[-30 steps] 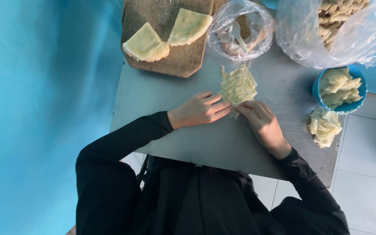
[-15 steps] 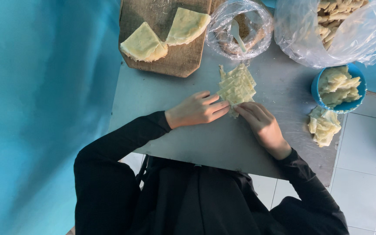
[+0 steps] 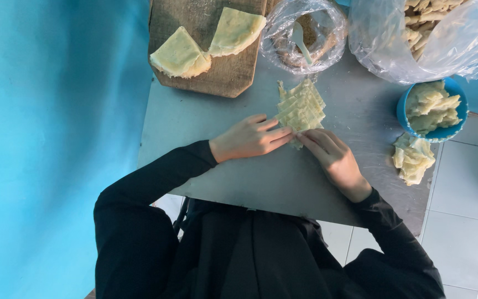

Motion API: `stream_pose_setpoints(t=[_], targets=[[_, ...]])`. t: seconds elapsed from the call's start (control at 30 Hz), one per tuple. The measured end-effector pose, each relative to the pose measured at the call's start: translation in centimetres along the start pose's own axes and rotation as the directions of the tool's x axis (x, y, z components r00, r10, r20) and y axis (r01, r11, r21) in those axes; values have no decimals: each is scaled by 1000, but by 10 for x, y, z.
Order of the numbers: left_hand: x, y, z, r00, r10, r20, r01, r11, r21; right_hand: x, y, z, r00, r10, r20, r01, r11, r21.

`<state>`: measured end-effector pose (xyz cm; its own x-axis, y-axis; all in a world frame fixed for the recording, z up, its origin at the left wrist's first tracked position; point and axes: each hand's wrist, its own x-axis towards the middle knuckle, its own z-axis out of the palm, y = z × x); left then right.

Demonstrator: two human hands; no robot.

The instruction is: The person folds stuffed pastries at a metal work table. They hold a diamond-cut dough wrapper, spoon brown filling onto it from a plastic-covered bowl, fold the wrapper over the filling and pinch the edges closed, then place the finished pastry with others. They take new wrappers from a cutting board and finished pastries accumulate in a blue bowl and a plastic bag.

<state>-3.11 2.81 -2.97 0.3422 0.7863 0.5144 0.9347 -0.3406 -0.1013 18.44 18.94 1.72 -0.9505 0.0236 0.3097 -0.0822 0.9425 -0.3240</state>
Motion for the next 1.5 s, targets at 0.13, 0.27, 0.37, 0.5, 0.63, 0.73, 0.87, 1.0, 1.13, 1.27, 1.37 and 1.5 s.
stream_pose_setpoints(t=[0.13, 0.27, 0.37, 0.5, 0.63, 0.73, 0.87, 1.0, 1.13, 1.27, 1.37, 1.5], targets=[[-1, 0, 2, 1000, -9, 17, 9, 1000, -26, -3, 3, -5, 999, -36, 17, 36, 998, -57], [-1, -2, 1, 1000, -9, 25, 10, 999, -49, -6, 15, -7, 972, -220, 81, 231, 957, -177], [0, -3, 0, 999, -17, 30, 19, 996, -87, -8, 21, -5, 956, -282, 82, 293, 936, -194], [3, -5, -2, 999, -24, 27, 27, 993, -116, -7, 22, -1, 954, -297, 53, 301, 933, -196], [7, -5, -2, 998, -53, -13, 50, 986, -159, -5, 18, 5, 988, -141, -64, 136, 988, -79], [10, -4, 1, 997, -58, -53, 51, 990, -130, 0, 18, 11, 988, 93, -123, -75, 986, 149], [15, 0, 5, 989, -137, -54, 125, 974, -191, 5, 20, 16, 979, 168, -117, -143, 969, 200], [19, 3, 5, 962, -266, -64, 232, 917, -324, 5, 22, 18, 970, 225, -95, -199, 953, 229], [21, 1, 2, 955, -287, -78, 243, 904, -350, 4, 24, 20, 977, 158, -146, -134, 977, 163], [21, 1, -1, 948, -306, -92, 253, 894, -369, 3, 24, 23, 978, 132, -159, -105, 980, 172], [20, 1, -4, 952, -301, -59, 261, 898, -355, 3, 23, 20, 977, 142, -159, -105, 970, 218], [20, -1, -6, 958, -282, -52, 249, 907, -338, 7, 23, 13, 984, 116, -138, -77, 963, 258]])
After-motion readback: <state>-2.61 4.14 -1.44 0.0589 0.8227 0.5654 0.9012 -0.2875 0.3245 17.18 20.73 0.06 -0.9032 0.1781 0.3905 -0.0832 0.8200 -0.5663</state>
